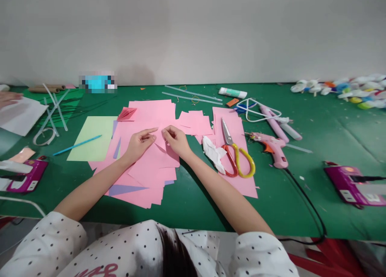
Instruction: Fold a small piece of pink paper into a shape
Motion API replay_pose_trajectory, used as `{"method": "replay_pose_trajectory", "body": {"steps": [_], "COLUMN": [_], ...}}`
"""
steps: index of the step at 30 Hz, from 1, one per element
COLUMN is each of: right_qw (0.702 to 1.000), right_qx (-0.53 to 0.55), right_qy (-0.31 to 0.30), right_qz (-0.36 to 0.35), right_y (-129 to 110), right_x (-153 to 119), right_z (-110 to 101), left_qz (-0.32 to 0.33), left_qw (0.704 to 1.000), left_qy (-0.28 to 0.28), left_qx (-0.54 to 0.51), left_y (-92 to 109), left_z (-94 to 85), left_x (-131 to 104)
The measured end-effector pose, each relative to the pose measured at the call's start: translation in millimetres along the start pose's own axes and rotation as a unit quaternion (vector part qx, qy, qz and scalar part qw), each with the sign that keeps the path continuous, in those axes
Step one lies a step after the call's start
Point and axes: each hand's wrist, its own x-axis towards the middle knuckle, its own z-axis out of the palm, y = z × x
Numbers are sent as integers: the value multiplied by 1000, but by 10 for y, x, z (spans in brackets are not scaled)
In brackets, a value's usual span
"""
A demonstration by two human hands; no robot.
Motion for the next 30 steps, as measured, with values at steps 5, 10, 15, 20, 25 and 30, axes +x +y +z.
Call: {"method": "replay_pose_trajectory", "body": {"steps": [5,10,15,20,25,30], "right_qw": [1000,999,999,998,997,996], "right_qx": [-7,-26,-28,-23,-33,-49], "right_qy": [-10,-43,-44,-52,-64,-75], "right_qz": [-9,-20,-16,-19,-18,-23], "right_y": [-12,10,7,-12,-18,-24], "right_x": [-16,-32,-37,-34,-50,-82], "right_z": [-5,-2,7,0,-6,16], "left_qz": [0,-5,6,22,18,24], "left_qw": [1000,1000,999,999,1000,999], "left_qy": [-20,-17,-22,3,-18,-30], "left_qx": [-1,19,27,25,16,-6], "left_y": [1,12,19,0,-6,-6], "left_z": [-2,-10,-13,-20,-26,-27], "left_x": [15,32,28,28,43,68]}}
